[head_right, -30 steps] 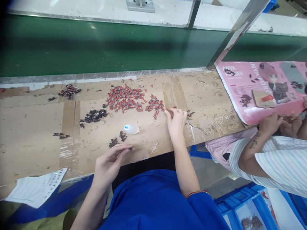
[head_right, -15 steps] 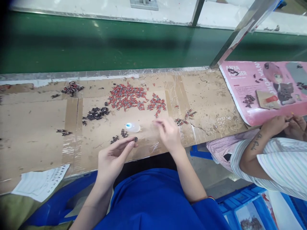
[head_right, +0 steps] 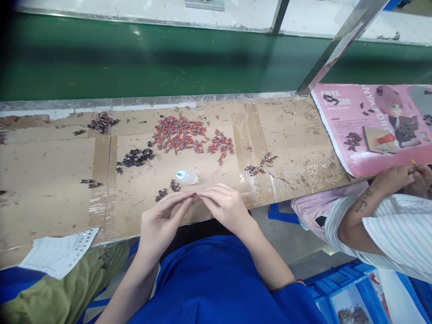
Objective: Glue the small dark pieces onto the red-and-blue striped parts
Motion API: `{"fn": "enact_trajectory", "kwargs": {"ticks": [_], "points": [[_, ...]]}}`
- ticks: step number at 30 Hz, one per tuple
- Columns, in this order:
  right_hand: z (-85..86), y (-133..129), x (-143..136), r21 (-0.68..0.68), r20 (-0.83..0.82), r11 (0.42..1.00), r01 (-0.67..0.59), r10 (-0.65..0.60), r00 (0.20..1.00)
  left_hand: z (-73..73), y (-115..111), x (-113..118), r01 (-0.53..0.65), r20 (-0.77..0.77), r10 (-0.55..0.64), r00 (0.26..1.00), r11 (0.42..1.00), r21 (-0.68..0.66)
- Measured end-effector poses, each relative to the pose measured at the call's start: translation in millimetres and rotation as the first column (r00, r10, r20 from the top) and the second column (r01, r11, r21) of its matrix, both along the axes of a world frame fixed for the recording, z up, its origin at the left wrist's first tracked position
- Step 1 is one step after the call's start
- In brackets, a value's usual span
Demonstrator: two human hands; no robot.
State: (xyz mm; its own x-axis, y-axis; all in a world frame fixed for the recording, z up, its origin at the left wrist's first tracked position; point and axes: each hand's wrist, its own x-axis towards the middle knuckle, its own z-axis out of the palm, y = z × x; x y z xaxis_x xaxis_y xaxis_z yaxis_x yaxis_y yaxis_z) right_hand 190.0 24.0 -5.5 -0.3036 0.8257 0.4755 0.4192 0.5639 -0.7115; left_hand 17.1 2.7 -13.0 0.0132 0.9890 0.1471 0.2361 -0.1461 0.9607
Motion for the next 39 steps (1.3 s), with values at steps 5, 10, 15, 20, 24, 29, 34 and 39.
{"fn": "enact_trajectory", "kwargs": {"ticks": [5, 10, 15, 20, 24, 29, 34, 39], "points": [[1.8, -4, -1, 0.003, 0.118, 1.0, -0.017, 0.016, 0.993, -2.7, 0, -4, 0.027, -0.064, -0.026, 0.998, 0.999, 0.02], [1.8, -6, -3, -0.066, 0.12, 0.998, 0.007, 0.001, 0.993, -5.4, 0, -5, 0.05, -0.087, -0.048, 0.995, 0.998, 0.025], [2.8, -7, -1, -0.247, 0.013, 0.968, 0.039, -0.037, 0.999, -5.7, -2, -2, 0.055, -0.051, -0.056, 0.997, 0.998, -0.022], [-0.9, -10, -3, -0.38, -0.093, 0.923, 0.057, -0.1, 0.991, -5.0, -5, 1, 0.019, 0.017, -0.017, 1.0, 0.993, -0.118], [-8.5, -14, -8, -0.413, -0.193, 0.909, 0.054, -0.145, 0.97, -3.7, -7, 3, -0.001, 0.096, 0.024, 0.995, 0.972, -0.234], [-13.7, -17, -10, -0.357, -0.23, 0.929, 0.091, -0.182, 0.956, -5.1, -7, 10, -0.017, 0.148, 0.061, 0.987, 0.959, -0.282], [-13.2, -14, 6, -0.39, -0.209, 0.907, 0.16, -0.257, 0.944, -5.4, -8, 22, -0.005, 0.123, 0.023, 0.992, 0.989, -0.146], [-24.5, 4, 59, -0.358, -0.025, 0.801, 0.48, -0.522, 0.853, -5.3, -4, -3, -0.162, -0.13, 0.174, 0.976, 0.982, 0.097]]}}
